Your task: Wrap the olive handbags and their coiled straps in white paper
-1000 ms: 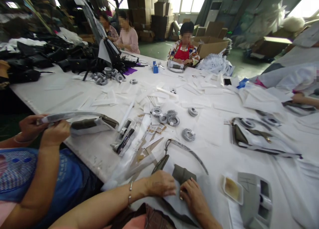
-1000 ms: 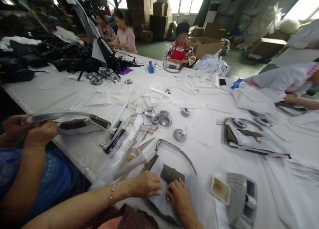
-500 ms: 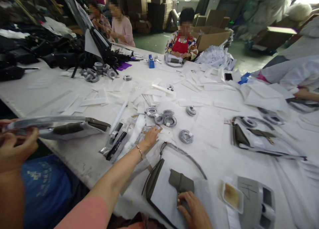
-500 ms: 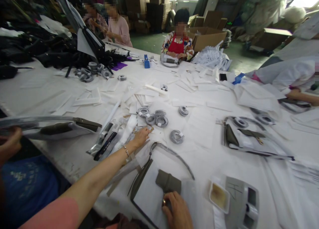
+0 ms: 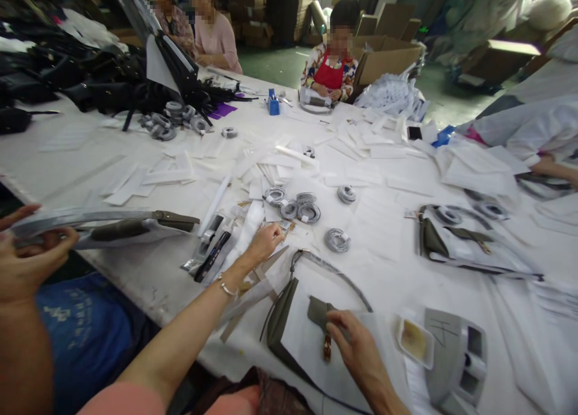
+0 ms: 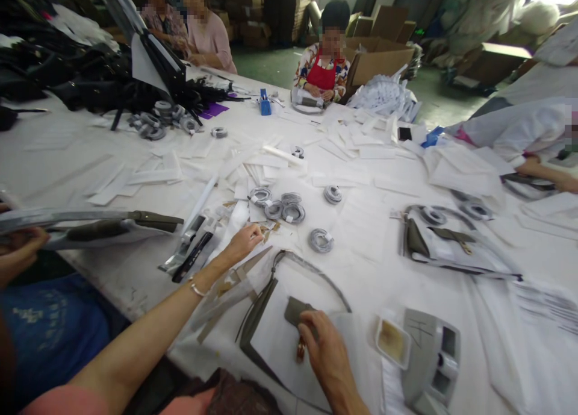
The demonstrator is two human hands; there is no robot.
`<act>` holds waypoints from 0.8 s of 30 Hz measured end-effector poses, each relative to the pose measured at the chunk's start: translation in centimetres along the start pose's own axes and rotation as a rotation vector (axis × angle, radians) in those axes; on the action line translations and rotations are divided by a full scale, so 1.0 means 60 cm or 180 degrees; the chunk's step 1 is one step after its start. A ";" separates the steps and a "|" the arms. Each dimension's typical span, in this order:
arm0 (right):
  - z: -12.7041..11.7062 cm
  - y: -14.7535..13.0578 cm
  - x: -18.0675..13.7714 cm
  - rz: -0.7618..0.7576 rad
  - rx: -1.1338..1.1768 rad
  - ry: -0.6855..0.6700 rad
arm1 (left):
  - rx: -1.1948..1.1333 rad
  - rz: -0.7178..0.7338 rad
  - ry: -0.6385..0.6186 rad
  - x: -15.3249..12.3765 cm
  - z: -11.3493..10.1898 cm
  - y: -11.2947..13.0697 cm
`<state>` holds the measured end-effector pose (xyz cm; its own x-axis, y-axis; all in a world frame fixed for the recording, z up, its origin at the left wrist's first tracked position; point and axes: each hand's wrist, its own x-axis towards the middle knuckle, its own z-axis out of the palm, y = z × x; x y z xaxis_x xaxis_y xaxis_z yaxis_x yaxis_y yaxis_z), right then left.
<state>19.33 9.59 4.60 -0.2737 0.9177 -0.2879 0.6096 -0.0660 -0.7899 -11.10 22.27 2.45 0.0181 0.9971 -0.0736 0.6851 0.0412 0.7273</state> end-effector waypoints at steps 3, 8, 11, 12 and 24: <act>0.005 -0.060 0.020 0.0088 0.0523 0.0315 | -0.1533 -0.0018 -0.0204 -0.064 -0.032 0.033; 0.036 -0.162 0.052 0.0244 0.1646 -0.0058 | -0.2545 -0.0161 -0.0963 -0.146 -0.052 0.099; 0.056 -0.190 0.060 0.0130 0.2295 -0.0645 | -0.2320 -0.0099 -0.1002 -0.171 -0.050 0.124; 0.060 -0.193 0.060 0.0132 0.2352 -0.0752 | -0.2254 -0.0068 -0.0935 -0.175 -0.048 0.127; 0.034 -0.162 0.047 -0.0207 0.1946 0.0469 | -0.3659 -0.0671 -0.1075 -0.184 0.045 0.099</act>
<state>11.10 12.03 10.37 -0.1641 0.9688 -0.1856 0.0481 -0.1801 -0.9825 -5.27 11.34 5.72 0.2905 0.9043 -0.3127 -0.3443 0.4037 0.8476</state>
